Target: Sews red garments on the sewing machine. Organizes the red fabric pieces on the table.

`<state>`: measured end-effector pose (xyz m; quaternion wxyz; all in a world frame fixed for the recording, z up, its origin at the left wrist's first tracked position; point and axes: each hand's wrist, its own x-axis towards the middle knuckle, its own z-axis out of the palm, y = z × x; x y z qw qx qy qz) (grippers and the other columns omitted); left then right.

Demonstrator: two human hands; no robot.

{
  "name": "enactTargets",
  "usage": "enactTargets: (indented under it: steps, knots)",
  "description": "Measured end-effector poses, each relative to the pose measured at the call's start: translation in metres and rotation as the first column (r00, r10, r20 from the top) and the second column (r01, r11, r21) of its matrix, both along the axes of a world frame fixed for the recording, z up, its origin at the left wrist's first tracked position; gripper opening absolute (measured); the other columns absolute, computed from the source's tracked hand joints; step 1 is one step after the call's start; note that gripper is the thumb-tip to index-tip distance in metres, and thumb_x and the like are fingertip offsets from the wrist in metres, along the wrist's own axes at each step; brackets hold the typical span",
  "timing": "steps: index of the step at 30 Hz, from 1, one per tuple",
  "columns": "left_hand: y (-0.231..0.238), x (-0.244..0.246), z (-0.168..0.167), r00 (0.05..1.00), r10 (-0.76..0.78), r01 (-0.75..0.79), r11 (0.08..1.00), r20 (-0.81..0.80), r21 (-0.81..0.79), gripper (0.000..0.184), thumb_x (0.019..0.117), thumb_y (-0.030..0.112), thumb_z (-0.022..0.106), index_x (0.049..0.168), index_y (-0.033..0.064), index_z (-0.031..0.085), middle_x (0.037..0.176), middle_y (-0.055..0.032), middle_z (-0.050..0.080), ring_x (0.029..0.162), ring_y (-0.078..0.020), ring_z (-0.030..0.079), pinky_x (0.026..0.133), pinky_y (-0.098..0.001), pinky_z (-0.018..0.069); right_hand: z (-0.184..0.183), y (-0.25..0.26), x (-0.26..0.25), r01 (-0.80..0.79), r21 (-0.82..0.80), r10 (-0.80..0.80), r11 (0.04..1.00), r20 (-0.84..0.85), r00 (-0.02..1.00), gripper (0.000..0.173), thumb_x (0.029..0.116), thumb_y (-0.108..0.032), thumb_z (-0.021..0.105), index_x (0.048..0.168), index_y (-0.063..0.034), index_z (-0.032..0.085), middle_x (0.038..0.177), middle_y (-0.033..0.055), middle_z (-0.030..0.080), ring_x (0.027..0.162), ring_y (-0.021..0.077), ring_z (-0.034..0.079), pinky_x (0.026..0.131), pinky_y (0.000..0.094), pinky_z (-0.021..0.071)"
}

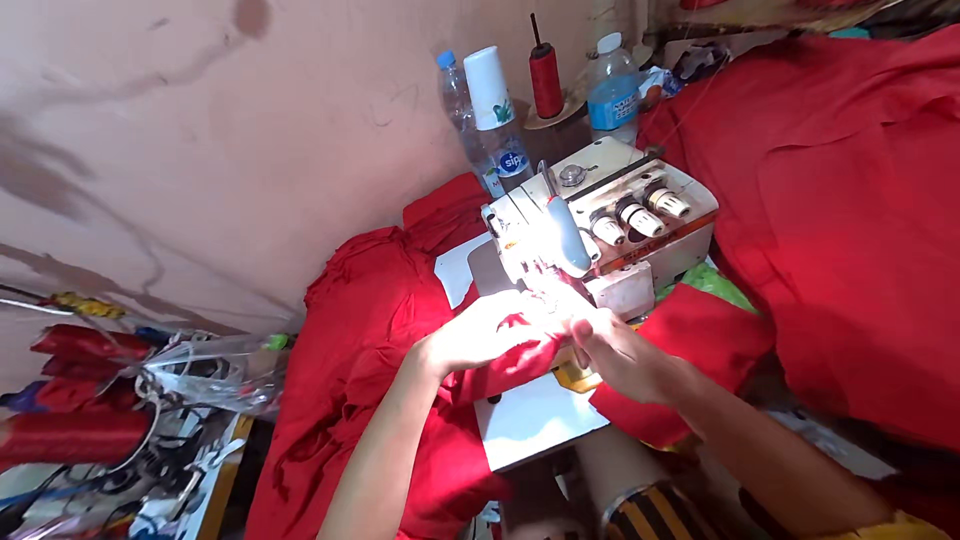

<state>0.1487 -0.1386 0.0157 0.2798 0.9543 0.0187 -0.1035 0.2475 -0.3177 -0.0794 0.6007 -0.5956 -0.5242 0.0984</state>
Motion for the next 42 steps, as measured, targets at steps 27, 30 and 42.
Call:
enactTargets:
  steps: [27,30,42]
  knots:
    - [-0.005,0.006,0.027,0.997,0.024,-0.015,0.992,-0.072,0.121,0.021,0.0991,0.024,0.063,0.104,0.0054,0.073,0.093,-0.0045,0.068,0.089,-0.0090,0.063,0.083,-0.0305,0.0514,-0.005,0.011,0.000,0.157,-0.097,-0.160,0.983,-0.027,0.987,0.036,0.0931,-0.024,0.059,0.120,-0.0002,0.062,0.080,0.0048,0.065,0.065,0.0045,0.058,0.061,0.0213,0.0494]
    - [-0.006,0.006,0.025,0.999,-0.008,0.010,0.998,-0.037,0.069,0.021,0.0988,0.024,0.063,0.103,0.0061,0.073,0.093,-0.0012,0.067,0.087,-0.0030,0.061,0.080,-0.0234,0.0507,0.000,0.013,-0.001,0.106,-0.009,-0.106,0.994,-0.028,0.994,0.030,0.0935,-0.020,0.060,0.113,0.0030,0.065,0.075,0.0023,0.061,0.063,-0.0007,0.053,0.061,0.0145,0.0463]
    - [-0.009,-0.001,0.031,0.998,-0.011,0.019,0.992,-0.068,0.123,0.024,0.1014,0.023,0.058,0.110,0.0070,0.073,0.100,-0.0038,0.070,0.092,-0.0066,0.064,0.084,-0.0281,0.0518,0.003,0.017,0.010,-0.005,0.006,0.006,1.000,-0.050,0.999,0.021,0.0924,-0.022,0.065,0.102,-0.0046,0.071,0.081,-0.0010,0.067,0.071,-0.0038,0.059,0.066,0.0139,0.0501]
